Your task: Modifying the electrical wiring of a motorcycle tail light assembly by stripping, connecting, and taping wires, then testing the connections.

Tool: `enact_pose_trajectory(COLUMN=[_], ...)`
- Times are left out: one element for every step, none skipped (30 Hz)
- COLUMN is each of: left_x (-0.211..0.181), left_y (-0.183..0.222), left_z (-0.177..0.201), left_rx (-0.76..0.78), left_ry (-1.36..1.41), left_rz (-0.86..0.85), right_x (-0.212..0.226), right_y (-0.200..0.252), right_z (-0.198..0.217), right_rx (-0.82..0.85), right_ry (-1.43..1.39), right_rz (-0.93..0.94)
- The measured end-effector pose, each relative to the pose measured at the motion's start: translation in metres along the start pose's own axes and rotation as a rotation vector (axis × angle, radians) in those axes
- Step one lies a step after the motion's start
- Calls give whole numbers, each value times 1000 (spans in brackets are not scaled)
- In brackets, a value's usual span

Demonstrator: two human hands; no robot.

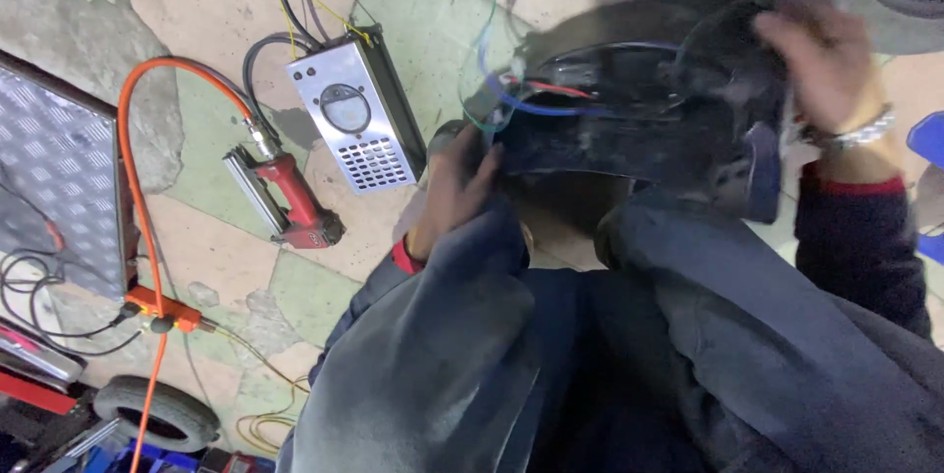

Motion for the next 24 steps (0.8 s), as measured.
enact_pose_trajectory(left_x=[-1, -3, -4, -8, -12, -16, -1, 15, 32, 42, 54, 66, 62, 59, 56, 57, 57, 57, 61, 65, 69, 63, 57, 52], left_y=[-6, -11, -15, -19, -23, -28, -34, -41, -45, -53, -58, -62, -69, -76, -82, -86, -92, -98, -100, -104, -106, -108, -109, -109], left_z=[4, 7, 10, 13, 15, 18, 17, 16, 15, 19, 22, 26, 35, 44, 52, 57, 61, 66, 66, 66, 66, 66, 65, 64], left_rx=[-5, 89, 186, 184, 265, 347, 342, 372, 398, 390, 423, 454, 446, 460, 478, 473, 588, 702, 699, 775, 846, 844, 820, 797], left_ry=[6, -20, -48, -45, 30, 104, 109, 100, 92, 99, 158, 219, 225, 95, -33, -26, -63, -100, -96, -224, -352, -348, -361, -374], left_rz=[-4, -7, -10, -13, 51, 115, 107, 144, 188, 188, 349, 509, 511, 545, 583, 589, 517, 443, 445, 301, 155, 160, 176, 192], right_x=[-14, -26, -39, -38, -37, -37, -39, -42, -45, -40, -36, -31, -95, -148, -186, -150, -114, -80, -57, -34, -11, 30, 75, 119], right_y=[-3, -5, -6, -10, -14, -19, -28, -37, -46, -51, -55, -60, -41, -44, -75, -68, -63, -56, -54, -53, -51, -54, -54, -53], right_z=[12, 24, 35, 35, 37, 39, 38, 35, 30, 24, 15, 5, -40, -54, -43, -43, -40, -38, -33, -27, -21, -16, -9, -1], right_rx=[0, 6, 10, 10, -12, -35, -38, 81, 207, 211, 287, 364, 370, 547, 706, 713, 666, 597, 601, 476, 350, 355, 106, -139], right_ry=[7, -12, -33, -29, 16, 59, 66, 178, 290, 295, 249, 203, 207, 698, 1160, 1161, 818, 459, 462, 578, 685, 685, 577, 448], right_rz=[6, 85, 161, 165, 12, -141, -133, -255, -377, -369, -427, -486, -479, -114, 278, 286, -57, -379, -376, -232, -84, -81, 280, 636])
Point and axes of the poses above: each hand's wrist, its own y-axis away from the middle knuckle, its own z-axis out of the back of the hand, x = y × z, the point moved 1 cm from there along -y, towards the middle knuckle, and after that the axes turned 2 degrees about z, right-handed, at the moved point
